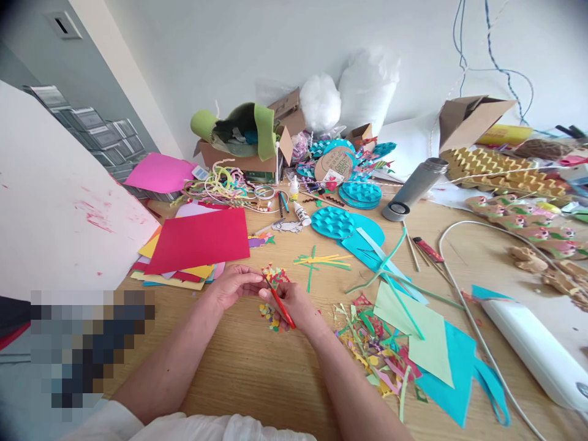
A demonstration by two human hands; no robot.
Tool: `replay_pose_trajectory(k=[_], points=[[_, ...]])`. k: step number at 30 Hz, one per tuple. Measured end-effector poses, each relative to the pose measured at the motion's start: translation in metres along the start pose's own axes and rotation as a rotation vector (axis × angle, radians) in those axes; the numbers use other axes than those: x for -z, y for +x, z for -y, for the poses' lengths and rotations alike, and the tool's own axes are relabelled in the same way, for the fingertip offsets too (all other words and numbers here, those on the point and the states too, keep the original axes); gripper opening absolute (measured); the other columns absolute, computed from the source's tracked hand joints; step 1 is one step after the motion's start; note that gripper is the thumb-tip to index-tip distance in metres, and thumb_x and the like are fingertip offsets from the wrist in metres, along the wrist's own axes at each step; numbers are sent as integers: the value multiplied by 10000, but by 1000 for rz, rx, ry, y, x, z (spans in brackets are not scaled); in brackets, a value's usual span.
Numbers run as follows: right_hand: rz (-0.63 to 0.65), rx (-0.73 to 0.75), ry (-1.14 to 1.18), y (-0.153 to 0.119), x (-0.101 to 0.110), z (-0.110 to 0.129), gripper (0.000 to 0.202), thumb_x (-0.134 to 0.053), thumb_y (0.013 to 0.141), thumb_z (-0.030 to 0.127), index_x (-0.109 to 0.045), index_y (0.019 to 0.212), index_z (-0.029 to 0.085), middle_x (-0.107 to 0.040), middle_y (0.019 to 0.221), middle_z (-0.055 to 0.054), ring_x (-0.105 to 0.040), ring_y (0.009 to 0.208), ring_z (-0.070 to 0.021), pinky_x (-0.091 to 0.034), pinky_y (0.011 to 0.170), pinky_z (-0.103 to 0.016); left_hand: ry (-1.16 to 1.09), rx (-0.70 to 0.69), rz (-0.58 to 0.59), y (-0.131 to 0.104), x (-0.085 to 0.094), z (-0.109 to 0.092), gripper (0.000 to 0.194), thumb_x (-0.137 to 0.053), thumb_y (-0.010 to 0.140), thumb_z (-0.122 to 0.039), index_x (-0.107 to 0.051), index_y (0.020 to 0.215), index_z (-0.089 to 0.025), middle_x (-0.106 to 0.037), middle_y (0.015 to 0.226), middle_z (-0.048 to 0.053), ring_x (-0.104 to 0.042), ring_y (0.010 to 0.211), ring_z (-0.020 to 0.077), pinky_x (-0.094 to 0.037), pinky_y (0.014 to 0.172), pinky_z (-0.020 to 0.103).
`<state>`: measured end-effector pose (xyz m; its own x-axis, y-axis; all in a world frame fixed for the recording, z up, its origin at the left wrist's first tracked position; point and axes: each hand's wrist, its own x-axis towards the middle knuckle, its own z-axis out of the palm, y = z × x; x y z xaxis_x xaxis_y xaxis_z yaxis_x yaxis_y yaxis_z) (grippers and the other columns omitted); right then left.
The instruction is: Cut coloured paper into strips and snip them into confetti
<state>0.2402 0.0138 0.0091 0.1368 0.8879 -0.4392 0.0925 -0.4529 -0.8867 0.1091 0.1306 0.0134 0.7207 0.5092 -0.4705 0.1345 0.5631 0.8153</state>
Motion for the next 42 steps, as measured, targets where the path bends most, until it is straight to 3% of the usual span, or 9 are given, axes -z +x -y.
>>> replay_pose_trajectory(k=[20, 31, 36, 42], points=[[-35, -35, 29, -5, 2, 7, 434, -644, 686, 562, -421, 602, 198, -506, 381, 61, -413, 257, -71, -266, 258, -166, -24, -45, -67, -2, 2, -2, 247, -781, 558, -236, -699, 751, -105, -725, 776, 116, -678, 671, 197, -510, 718, 325], [-89, 68, 103, 0, -3, 5, 503, -551, 705, 673, -426, 658, 188, -558, 475, 25, -508, 341, -93, -360, 328, -184, -413, -149, -246, 0, -26, 10, 142, -734, 596, -137, -697, 731, -112, -725, 764, 81, -675, 723, 166, -513, 728, 269], [-73, 99, 113, -1, -5, 4, 521, -540, 705, 690, -441, 677, 179, -544, 471, 30, -506, 339, -94, -377, 328, -186, -455, -162, -276, -1, -41, 17, 146, -731, 589, -141, -687, 729, -128, -721, 769, 69, -669, 716, 168, -499, 696, 262], [-79, 92, 100, -2, -4, 5, 517, -540, 709, 686, -438, 666, 181, -548, 467, 28, -506, 331, -98, -377, 322, -190, -429, -203, -288, -1, -45, 24, 170, -744, 584, -190, -677, 732, -138, -711, 783, 64, -661, 760, 182, -481, 729, 273]])
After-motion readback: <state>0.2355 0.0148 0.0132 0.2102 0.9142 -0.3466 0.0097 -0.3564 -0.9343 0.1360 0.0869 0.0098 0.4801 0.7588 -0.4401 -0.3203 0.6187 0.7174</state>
